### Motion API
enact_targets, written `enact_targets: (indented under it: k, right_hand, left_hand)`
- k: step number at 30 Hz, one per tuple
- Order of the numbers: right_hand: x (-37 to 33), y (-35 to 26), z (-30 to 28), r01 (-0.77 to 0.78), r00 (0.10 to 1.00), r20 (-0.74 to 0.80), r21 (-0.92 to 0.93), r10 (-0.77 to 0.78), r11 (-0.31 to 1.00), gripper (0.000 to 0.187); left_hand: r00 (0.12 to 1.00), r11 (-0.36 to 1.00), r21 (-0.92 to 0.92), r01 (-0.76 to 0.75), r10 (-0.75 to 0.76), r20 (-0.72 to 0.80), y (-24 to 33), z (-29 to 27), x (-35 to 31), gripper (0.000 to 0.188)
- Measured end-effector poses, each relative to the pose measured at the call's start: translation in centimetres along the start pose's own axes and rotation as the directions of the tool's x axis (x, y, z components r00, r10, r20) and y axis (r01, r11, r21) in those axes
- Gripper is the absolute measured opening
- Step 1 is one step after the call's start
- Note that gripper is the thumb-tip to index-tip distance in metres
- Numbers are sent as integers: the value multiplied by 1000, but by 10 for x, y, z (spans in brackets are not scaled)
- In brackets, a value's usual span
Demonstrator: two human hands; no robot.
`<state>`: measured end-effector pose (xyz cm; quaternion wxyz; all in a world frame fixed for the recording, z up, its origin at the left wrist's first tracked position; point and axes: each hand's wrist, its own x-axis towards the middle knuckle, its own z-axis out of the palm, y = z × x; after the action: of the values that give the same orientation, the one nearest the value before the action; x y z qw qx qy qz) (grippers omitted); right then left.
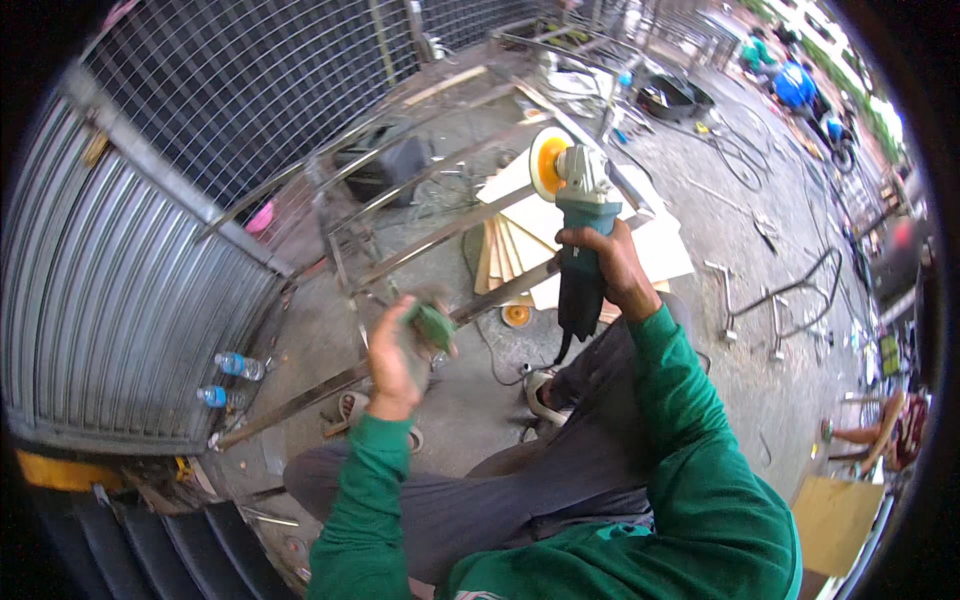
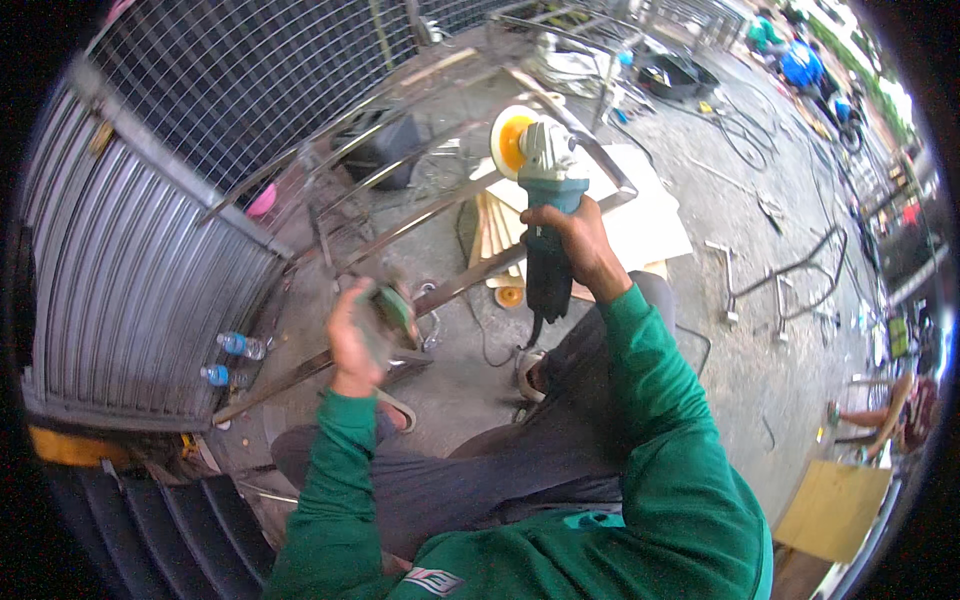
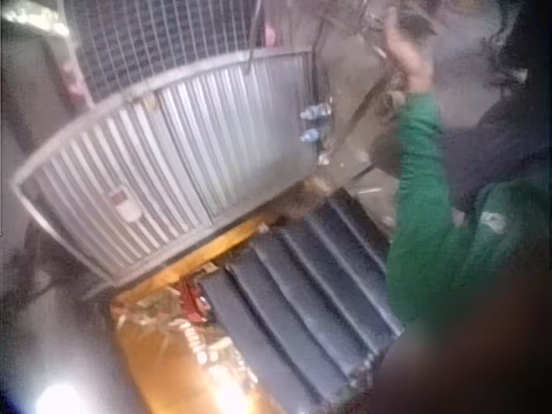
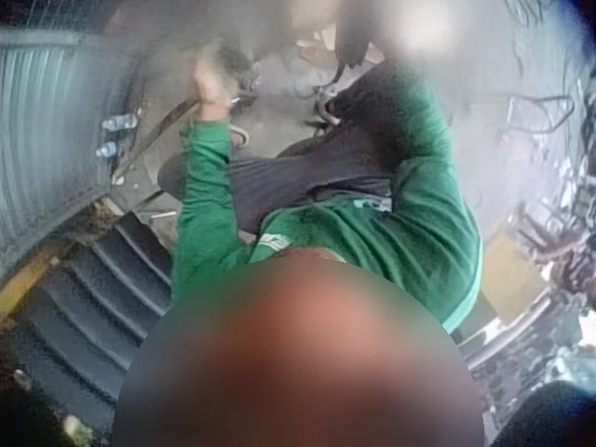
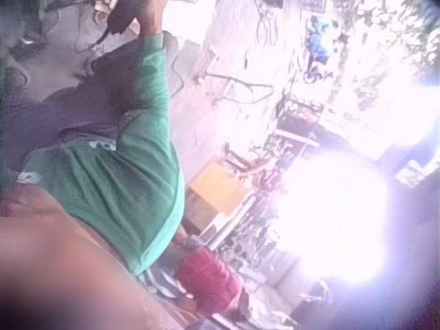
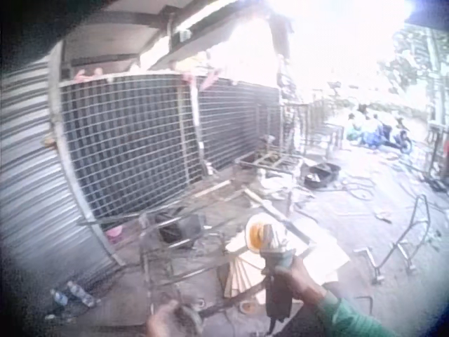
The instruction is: The person uses an angle grinder to smooth the edges of a rectangular metal frame. They hold the frame with one hand and operate the grinder with the other, moving along the frame's edges. The person then lifts and repositions the frame to continue grinding.
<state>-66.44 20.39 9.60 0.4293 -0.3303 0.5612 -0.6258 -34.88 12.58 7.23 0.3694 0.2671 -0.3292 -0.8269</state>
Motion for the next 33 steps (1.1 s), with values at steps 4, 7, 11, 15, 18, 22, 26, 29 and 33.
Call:
enact_targets:
  k: [4, 7, 11, 15, 18, 22, 26, 29, 33]
  right_hand:
    - [4, 5, -49, 132, 975, -194, 144, -103, 981, 31]
    - [3, 9, -82, 181, 960, -252, 220, -123, 959, 38]
    - [0, 15, -111, 254, 944, -277, 272, -178, 928, 43]
    - [-5, 20, -126, 345, 914, -320, 287, -250, 894, 48]
    - [-8, 21, -134, 361, 894, -376, 283, -244, 889, 49]
    - [-11, 21, -140, 385, 870, -437, 318, -226, 867, 44]
    - [-15, 20, -145, 376, 897, -373, 361, -238, 853, 45]
    - [-17, 20, -151, 396, 906, -316, 392, -282, 831, 47]
    - [-20, 22, -162, 407, 914, -245, 561, -324, 721, 51]
  left_hand:
    - [929, 862, 400, 312, -366, 63, -78, 48, 32, 42]
    - [960, 675, 734, -82, -144, 240, -118, 83, 72, 39]
    - [886, 626, 749, -219, -193, 421, -151, 110, 118, 43]
    - [762, 655, 754, 46, -511, 397, -176, 127, 147, 43]
    - [657, 682, 703, 203, -628, 418, -183, 135, 161, 40]
    - [674, 637, 750, 177, -634, 380, -184, 140, 168, 34]
    - [662, 665, 706, 243, -646, 380, -187, 143, 166, 33]
    - [681, 602, 772, 204, -654, 330, -183, 152, 165, 42]
    - [702, 693, 714, -102, -458, 545, -172, 176, 159, 49]
